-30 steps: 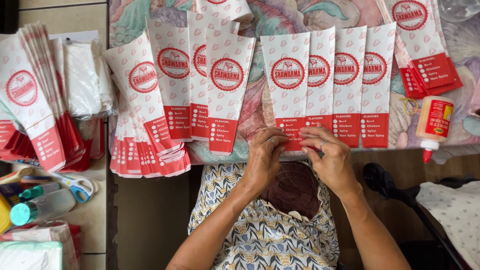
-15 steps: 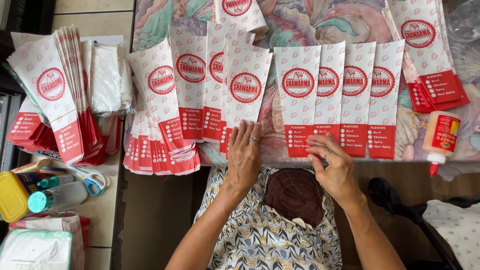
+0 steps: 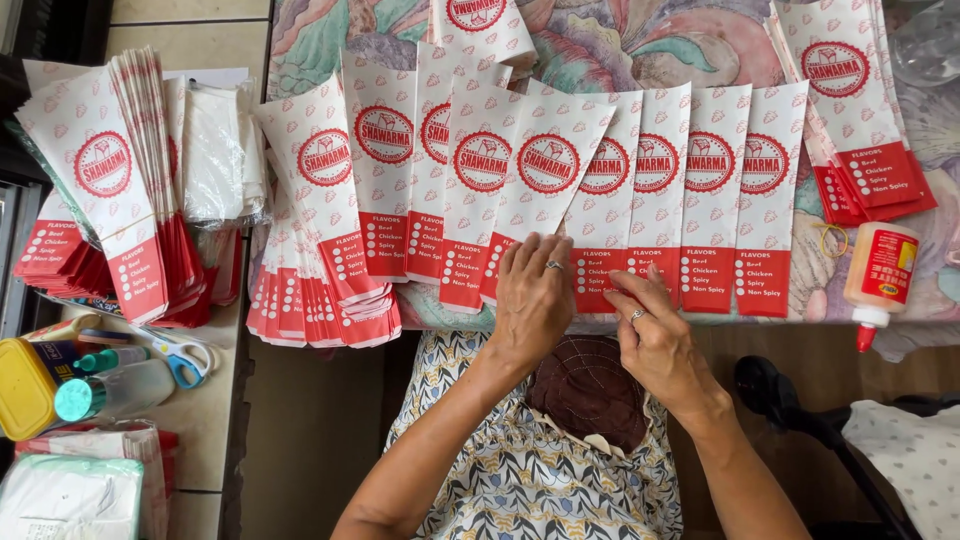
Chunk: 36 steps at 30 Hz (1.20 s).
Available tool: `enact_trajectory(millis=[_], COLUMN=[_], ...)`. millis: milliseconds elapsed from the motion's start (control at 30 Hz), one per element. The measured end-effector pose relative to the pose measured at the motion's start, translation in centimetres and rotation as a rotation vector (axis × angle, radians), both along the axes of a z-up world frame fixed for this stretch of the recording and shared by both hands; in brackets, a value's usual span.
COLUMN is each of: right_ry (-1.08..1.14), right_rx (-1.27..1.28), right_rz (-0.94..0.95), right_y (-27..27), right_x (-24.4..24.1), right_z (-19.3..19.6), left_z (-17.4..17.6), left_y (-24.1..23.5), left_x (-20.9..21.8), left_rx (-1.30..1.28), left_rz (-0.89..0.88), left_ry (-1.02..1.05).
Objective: Organizing, aligning, and stacking printed paper bags on a table, followed by applying glue.
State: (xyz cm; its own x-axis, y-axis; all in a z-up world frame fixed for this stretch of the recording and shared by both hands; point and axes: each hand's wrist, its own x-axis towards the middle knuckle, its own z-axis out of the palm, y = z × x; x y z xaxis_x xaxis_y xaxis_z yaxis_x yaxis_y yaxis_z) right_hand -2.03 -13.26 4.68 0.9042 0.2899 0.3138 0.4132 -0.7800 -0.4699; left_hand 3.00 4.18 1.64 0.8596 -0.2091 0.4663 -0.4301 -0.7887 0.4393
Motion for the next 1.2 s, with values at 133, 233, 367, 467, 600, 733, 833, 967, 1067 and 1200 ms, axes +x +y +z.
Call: enact_trajectory(millis=[133,233,367,467,600,733,833,967,1067,1200], right_ry=[0.023,0.026,-0.012,-0.018,-0.034,-0.053,-0.094,-0.118,-0.142,-0.176], right_rx=[-0.019,-0.055,-0.04,-0.03,-0.023,0.007,0.026,0.088,0.114,0.092], right_rz=[0.002,0.015,0.035,0.038,0.042,0.046,0.025,0.062,0.118,0.16], right_y=[-0.1,-0.1,0.1,0.4,0.4,0.4,0.4,2.2,3.8,4.2], right_x=[-0.2,-0.3,-0.4,-0.6,-0.5,-0.6,-0.6,-0.3,0.3,0.9], right_z=[0.0,-0.4,-0.9,-1.0,-1.1,-1.6,-1.9,-0.9,-1.4,-2.2], left_z=[-1.4,0.2,0.7,0.5,0.2,-0.3,-0.5,-0.8,0.4,0.1], left_y=[2.1,5.1,5.5,4.1,2.8,2.8,3.3,5.1,6.2,6.4], left_x=[0.1,0.7,0.7,0.5,0.8,0.7,0.3,-1.1,-2.2,-3.2], left_rx=[0.02,0.082,0.23,0.24,0.209,0.212,0.18,-0.003,-0.079,-0.166], left_rz=[-0.028,-0.079,-0.147,-0.124,-0.096,-0.082,-0.087,-0.166,-0.231,-0.273], left_ry=[0.028,0.113,0.2,0.184,0.152,0.132,0.06,-0.048,-0.018,-0.035])
